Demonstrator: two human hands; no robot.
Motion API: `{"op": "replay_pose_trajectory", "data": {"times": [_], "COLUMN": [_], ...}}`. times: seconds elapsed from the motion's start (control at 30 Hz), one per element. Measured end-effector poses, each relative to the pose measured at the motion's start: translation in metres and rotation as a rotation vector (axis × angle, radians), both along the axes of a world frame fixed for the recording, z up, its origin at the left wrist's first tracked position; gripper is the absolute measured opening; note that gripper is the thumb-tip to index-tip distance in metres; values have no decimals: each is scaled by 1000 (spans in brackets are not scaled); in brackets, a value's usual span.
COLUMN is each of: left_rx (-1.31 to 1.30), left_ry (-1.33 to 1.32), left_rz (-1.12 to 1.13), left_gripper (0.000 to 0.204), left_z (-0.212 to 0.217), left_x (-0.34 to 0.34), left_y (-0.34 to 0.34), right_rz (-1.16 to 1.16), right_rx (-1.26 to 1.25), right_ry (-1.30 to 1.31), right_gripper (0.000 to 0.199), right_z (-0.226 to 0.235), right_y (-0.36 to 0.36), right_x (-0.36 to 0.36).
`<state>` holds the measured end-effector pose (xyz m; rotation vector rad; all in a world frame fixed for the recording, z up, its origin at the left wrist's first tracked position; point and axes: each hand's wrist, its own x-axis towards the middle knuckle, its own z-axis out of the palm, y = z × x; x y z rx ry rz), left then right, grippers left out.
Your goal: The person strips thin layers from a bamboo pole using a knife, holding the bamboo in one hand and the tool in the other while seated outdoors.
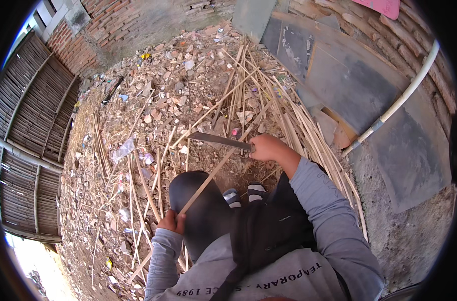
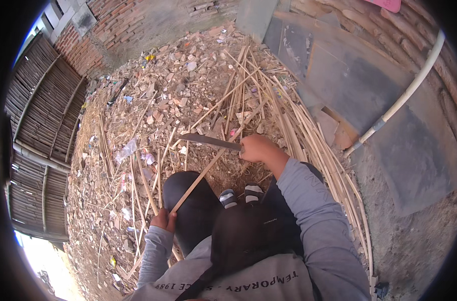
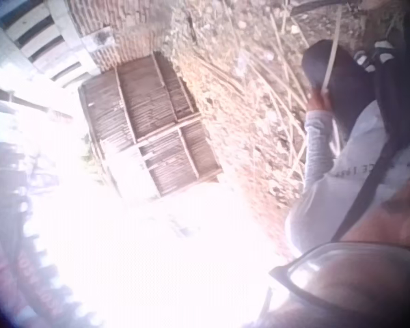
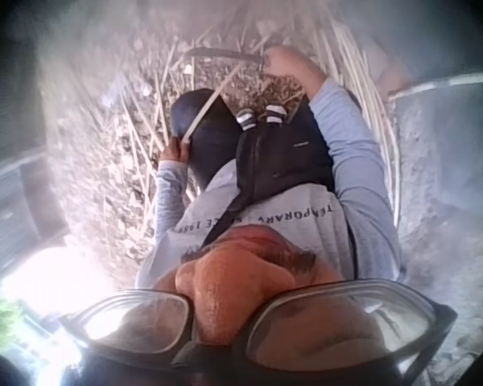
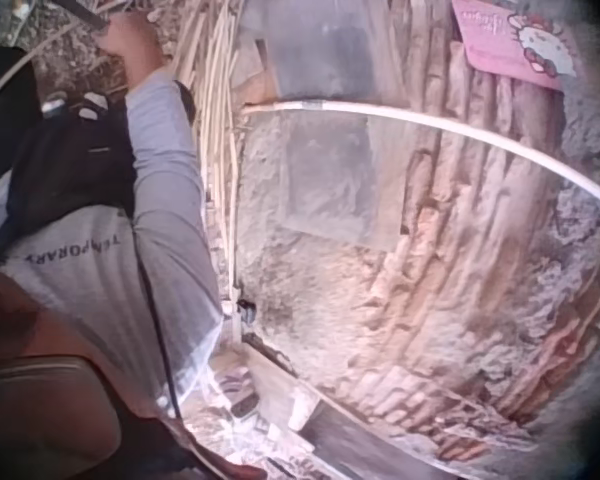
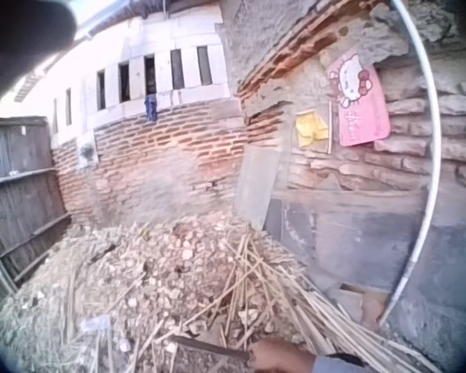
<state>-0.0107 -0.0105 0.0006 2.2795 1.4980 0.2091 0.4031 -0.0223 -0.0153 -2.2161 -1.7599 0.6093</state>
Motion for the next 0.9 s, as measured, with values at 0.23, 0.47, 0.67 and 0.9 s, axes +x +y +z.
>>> {"op": "replay_pose_trajectory", "data": {"times": [0.23, 0.47, 0.67, 0.9], "left_rx": [-23, -48, 68, -17], "left_ry": [77, 103, -1, 39], "left_rz": [-10, -33, -46, -64], "left_gripper": [37, 39, 38, 38], "left_z": [9, 8, -14, -7], "left_x": [2, 7, 1, 1], "left_y": [-9, -18, -19, -9], "right_rz": [229, 92, 233, 39], "right_rx": [38, 167, 47, 53], "right_ry": [57, -4, -9, 59], "right_gripper": [32, 30, 31, 26], "right_z": [-13, 5, -1, -22], "right_y": [-23, -30, -27, -17], "right_x": [-12, -3, -28, 8]}}
